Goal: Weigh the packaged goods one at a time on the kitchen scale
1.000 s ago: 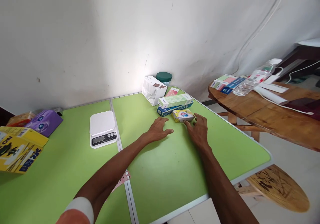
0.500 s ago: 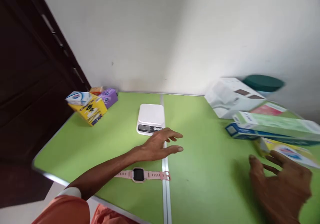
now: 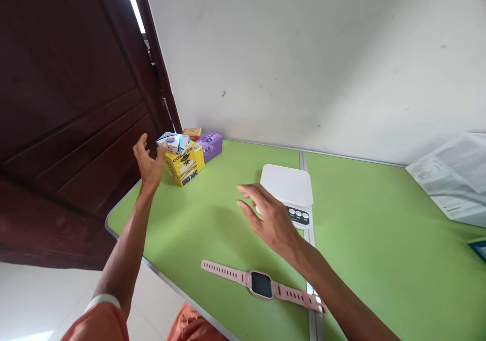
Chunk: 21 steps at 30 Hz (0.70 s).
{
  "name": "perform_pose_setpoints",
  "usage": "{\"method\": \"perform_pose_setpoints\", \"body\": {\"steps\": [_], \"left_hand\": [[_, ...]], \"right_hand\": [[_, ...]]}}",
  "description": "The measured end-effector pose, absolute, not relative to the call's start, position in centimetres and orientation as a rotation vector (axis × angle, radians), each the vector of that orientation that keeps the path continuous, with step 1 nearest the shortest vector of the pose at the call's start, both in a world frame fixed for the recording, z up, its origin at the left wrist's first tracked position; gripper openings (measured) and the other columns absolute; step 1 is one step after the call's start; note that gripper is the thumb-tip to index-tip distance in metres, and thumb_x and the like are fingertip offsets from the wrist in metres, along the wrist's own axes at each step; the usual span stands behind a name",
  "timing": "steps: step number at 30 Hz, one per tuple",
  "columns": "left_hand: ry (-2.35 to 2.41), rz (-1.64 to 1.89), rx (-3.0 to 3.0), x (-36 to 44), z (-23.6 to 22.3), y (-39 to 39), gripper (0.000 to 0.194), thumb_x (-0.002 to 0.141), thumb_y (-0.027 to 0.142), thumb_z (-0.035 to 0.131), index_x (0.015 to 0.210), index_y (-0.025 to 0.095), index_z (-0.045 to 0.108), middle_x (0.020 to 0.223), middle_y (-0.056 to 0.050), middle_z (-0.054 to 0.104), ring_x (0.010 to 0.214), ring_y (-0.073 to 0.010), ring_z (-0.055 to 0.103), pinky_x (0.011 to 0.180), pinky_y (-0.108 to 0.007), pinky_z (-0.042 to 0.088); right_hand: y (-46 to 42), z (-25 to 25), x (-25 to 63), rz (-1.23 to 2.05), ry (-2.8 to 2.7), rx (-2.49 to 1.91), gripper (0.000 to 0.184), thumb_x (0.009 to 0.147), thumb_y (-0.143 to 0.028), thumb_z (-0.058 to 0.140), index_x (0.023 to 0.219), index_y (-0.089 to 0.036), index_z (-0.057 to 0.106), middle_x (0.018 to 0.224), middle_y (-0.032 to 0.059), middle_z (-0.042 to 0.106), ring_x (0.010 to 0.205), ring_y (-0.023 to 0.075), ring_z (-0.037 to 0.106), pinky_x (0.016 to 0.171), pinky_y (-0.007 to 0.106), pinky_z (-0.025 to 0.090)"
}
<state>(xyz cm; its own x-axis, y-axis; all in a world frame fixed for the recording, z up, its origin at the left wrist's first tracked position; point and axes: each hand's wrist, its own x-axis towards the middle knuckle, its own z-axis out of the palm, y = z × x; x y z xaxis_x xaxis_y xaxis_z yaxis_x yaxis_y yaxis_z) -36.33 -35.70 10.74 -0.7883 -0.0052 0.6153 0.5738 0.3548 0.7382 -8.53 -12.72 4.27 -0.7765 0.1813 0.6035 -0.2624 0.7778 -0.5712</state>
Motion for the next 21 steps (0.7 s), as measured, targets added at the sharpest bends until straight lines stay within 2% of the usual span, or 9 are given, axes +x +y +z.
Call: {"method": "perform_pose_setpoints", "body": {"steps": [2,4,6,9,12,15,21], "left_hand": [[-2.151,-1.614,-0.42,-40.4,11.1,-35.4,0.079,0.095,0.064,0.083,0.155,0.017,0.063,0.165,-0.021,0.061,0.157,-0.0338,0.059,0.132,-0.047,0.048],[-2.196,-1.892,-0.413,-43.4,11.1,-34.7,0.072,0.097,0.071,0.077,0.143,0.016,0.071,0.153,-0.019,0.072,0.147,-0.0331,0.068,0.125,-0.044,0.053],[-2.203,-2.207,-0.454,-44.9,10.7,-33.9,0.071,0.097,0.08,0.071,0.128,0.017,0.077,0.132,-0.015,0.083,0.128,-0.0322,0.079,0.109,-0.04,0.062],[-2.133,-2.532,-0.511,-45.0,10.1,-33.0,0.072,0.093,0.087,0.069,0.111,0.018,0.083,0.106,-0.011,0.088,0.104,-0.0308,0.085,0.088,-0.036,0.066],[-2.043,-2.673,-0.492,-43.9,9.7,-32.5,0.07,0.093,0.085,0.07,0.102,0.017,0.084,0.097,-0.011,0.089,0.098,-0.0317,0.086,0.085,-0.036,0.067],[-2.006,-2.719,-0.459,-43.0,9.8,-32.3,0.065,0.094,0.08,0.071,0.097,0.016,0.084,0.095,-0.011,0.089,0.102,-0.0327,0.087,0.091,-0.037,0.069],[-1.992,-2.767,-0.473,-41.3,10.1,-32.4,0.061,0.093,0.075,0.075,0.103,0.015,0.084,0.1,-0.012,0.09,0.114,-0.0345,0.087,0.104,-0.041,0.069]], "right_hand": [[-14.2,4.6,-12.3,0.952,-2.32,0.113,0.035,0.115,-0.037,0.059,0.146,-0.025,0.067,0.129,0.0153,0.077,0.109,0.0317,0.079,0.099,0.053,0.072],[-15.2,5.0,-16.0,1.032,-2.323,0.094,0.051,0.11,-0.043,0.069,0.157,-0.026,0.061,0.139,0.0173,0.072,0.127,0.0368,0.074,0.111,0.059,0.067],[-15.9,5.7,-19.7,1.116,-2.333,0.046,0.079,0.102,-0.052,0.082,0.169,-0.027,0.049,0.153,0.0198,0.065,0.144,0.0415,0.064,0.124,0.066,0.058],[-17.0,6.8,-24.7,1.261,-2.336,-0.029,0.126,0.088,-0.07,0.093,0.183,-0.024,0.025,0.173,0.0249,0.047,0.166,0.047,0.043,0.136,0.071,0.042],[-18.3,7.3,-28.3,1.355,-2.307,-0.031,0.149,0.078,-0.08,0.097,0.186,-0.022,0.013,0.178,0.0271,0.039,0.171,0.0485,0.032,0.14,0.072,0.034],[-19.3,7.1,-30.2,1.361,-2.272,-0.042,0.148,0.075,-0.079,0.099,0.185,-0.021,0.019,0.175,0.0272,0.044,0.168,0.0503,0.037,0.139,0.072,0.033],[-19.5,6.8,-29.4,1.333,-2.202,-0.097,0.122,0.079,-0.065,0.099,0.176,-0.018,0.04,0.171,0.0254,0.053,0.163,0.046,0.048,0.137,0.063,0.041]]}}
